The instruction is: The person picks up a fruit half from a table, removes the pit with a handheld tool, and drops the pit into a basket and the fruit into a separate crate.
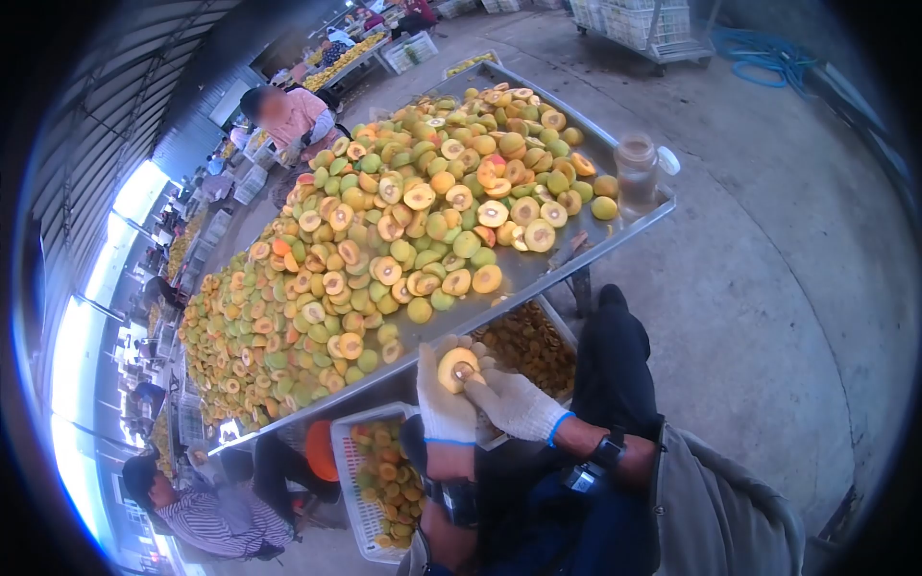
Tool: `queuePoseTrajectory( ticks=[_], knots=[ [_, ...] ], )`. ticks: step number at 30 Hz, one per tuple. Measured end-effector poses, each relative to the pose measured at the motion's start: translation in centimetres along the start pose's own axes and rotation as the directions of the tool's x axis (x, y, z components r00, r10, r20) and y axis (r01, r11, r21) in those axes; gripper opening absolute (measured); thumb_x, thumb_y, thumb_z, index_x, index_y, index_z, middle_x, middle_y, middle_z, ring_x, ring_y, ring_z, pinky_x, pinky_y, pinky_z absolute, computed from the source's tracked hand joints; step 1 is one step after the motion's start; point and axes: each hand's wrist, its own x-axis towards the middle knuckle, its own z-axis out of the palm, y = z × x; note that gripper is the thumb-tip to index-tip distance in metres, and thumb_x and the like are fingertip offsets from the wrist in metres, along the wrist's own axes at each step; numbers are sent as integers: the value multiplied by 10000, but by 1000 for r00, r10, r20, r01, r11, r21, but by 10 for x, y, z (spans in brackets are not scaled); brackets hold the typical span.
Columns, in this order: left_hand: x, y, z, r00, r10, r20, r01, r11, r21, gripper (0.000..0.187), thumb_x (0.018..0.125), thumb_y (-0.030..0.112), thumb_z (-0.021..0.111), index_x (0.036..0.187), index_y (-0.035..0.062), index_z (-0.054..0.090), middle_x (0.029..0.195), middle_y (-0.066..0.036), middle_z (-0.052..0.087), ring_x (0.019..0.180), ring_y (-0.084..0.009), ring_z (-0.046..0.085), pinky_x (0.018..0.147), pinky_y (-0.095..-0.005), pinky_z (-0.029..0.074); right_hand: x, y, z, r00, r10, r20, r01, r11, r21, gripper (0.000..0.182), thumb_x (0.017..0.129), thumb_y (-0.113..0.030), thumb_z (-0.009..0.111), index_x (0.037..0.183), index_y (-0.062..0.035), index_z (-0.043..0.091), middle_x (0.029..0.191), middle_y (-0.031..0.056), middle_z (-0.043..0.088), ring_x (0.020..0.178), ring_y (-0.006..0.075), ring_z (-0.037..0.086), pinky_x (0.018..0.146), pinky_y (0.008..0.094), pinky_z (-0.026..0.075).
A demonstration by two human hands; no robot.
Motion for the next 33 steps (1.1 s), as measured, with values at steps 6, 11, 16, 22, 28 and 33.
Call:
queuePoseTrajectory(
  ticks=[6,11,16,22,28,33],
  knots=[
    [-8,2,7,1000,11,3,-11,998,59,491,1086,445,503,1093,-27,636,952,-193,662,768,-264,642,658,-357,562,4,17,3,998,-63,28,67,989,-135,411,1091,-351,494,1146,19,663,875,201,712,826,299,688,788,413,509],
    [-13,0,11,994,110,8,-110,980,164,528,1082,457,509,992,-40,661,832,-201,684,649,-245,630,596,-344,548,4,20,-1,994,-35,102,45,994,-101,426,1094,-377,474,1142,2,664,852,186,700,777,282,651,775,425,510],
    [-17,-1,7,970,236,51,-241,935,260,555,1083,466,510,923,-40,674,829,-213,705,653,-247,648,606,-336,550,3,20,-3,980,31,197,-27,999,-21,476,1103,-436,449,1064,-15,667,762,81,654,699,187,615,665,344,486],
    [-16,-1,3,913,330,240,-384,893,235,554,1084,469,502,915,-29,674,853,-218,711,673,-266,656,623,-365,555,-6,10,-6,949,77,306,-156,958,242,537,1079,-501,475,886,-48,688,613,-10,571,467,81,504,420,259,386],
    [-20,-1,5,895,352,274,-426,859,286,567,1084,472,499,899,-33,679,842,-214,709,658,-249,649,611,-357,543,-11,10,-10,933,117,341,-220,934,282,535,1067,-517,501,809,-79,671,597,-17,558,448,70,486,401,246,367],
    [-20,6,7,923,282,263,-372,829,417,593,1091,445,485,854,-55,698,812,-192,711,616,-211,639,577,-323,528,-12,13,-7,919,117,377,-247,916,316,548,1062,-546,489,765,-108,631,579,-21,531,423,63,457,375,237,333]
  ],
)
